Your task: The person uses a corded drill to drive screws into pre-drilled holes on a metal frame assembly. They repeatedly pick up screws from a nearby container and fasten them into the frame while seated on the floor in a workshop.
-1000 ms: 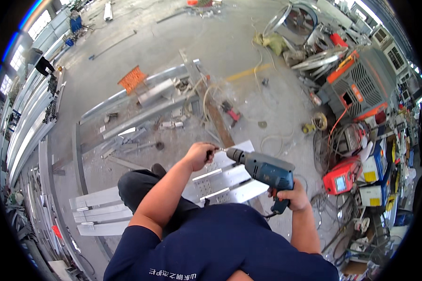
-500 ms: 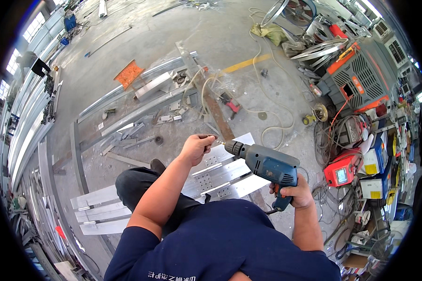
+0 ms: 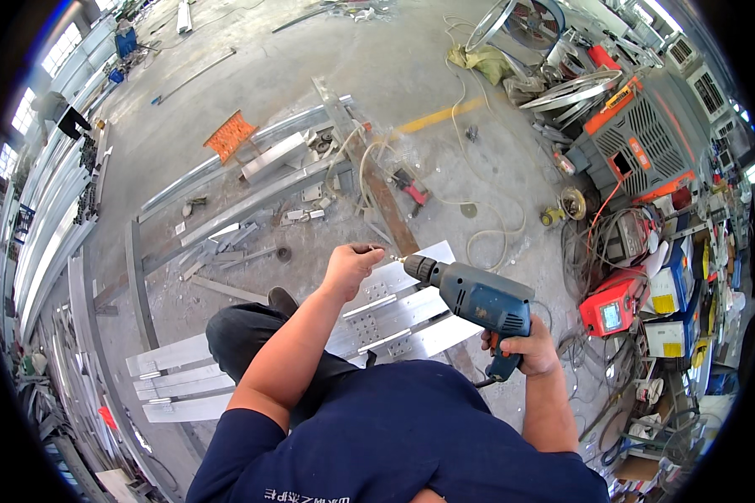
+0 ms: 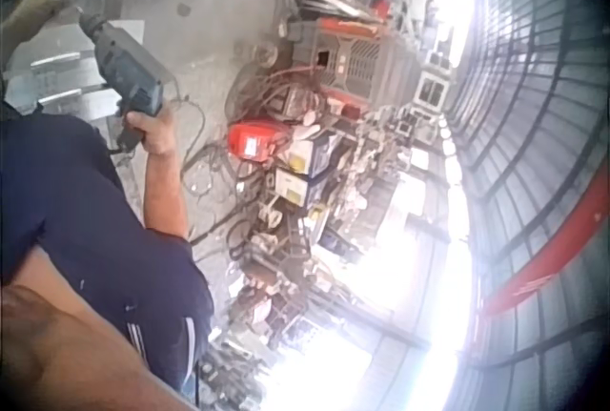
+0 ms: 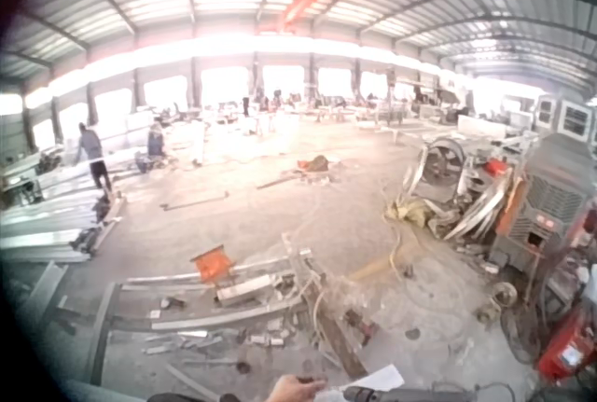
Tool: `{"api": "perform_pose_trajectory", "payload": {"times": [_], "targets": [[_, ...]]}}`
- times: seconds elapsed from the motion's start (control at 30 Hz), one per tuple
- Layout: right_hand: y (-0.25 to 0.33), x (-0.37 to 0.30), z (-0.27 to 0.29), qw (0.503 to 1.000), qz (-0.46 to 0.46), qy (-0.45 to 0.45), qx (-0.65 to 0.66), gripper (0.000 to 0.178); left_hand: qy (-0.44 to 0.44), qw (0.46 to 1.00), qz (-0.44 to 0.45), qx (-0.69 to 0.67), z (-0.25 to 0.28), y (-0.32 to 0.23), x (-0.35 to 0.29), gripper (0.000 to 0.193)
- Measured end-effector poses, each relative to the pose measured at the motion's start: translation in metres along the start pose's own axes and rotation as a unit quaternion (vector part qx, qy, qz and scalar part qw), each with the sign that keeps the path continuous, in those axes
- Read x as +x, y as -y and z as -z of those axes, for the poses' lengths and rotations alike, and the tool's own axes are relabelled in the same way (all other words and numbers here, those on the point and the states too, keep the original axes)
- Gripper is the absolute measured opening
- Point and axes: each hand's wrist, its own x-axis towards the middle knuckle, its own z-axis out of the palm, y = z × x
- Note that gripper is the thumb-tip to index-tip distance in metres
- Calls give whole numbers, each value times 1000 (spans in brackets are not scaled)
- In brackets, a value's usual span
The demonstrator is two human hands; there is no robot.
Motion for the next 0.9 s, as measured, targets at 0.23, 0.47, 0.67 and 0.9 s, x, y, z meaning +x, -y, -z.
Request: {"api": "perform_pose_trajectory", "payload": {"times": [0.23,0.47,0.67,0.9], "targets": [[-3,-1,-2,1000,-2,-10,18,56,54,990,43,-122,-6,-7,-7,29],[-1,-1,-3,1000,1,6,21,55,85,983,66,-151,-3,-8,-6,31],[-2,2,-3,1000,-4,6,20,57,107,976,83,-170,-9,-9,-8,28],[-4,3,-2,1000,5,10,26,59,138,970,79,-182,-5,-7,-6,27]]}}
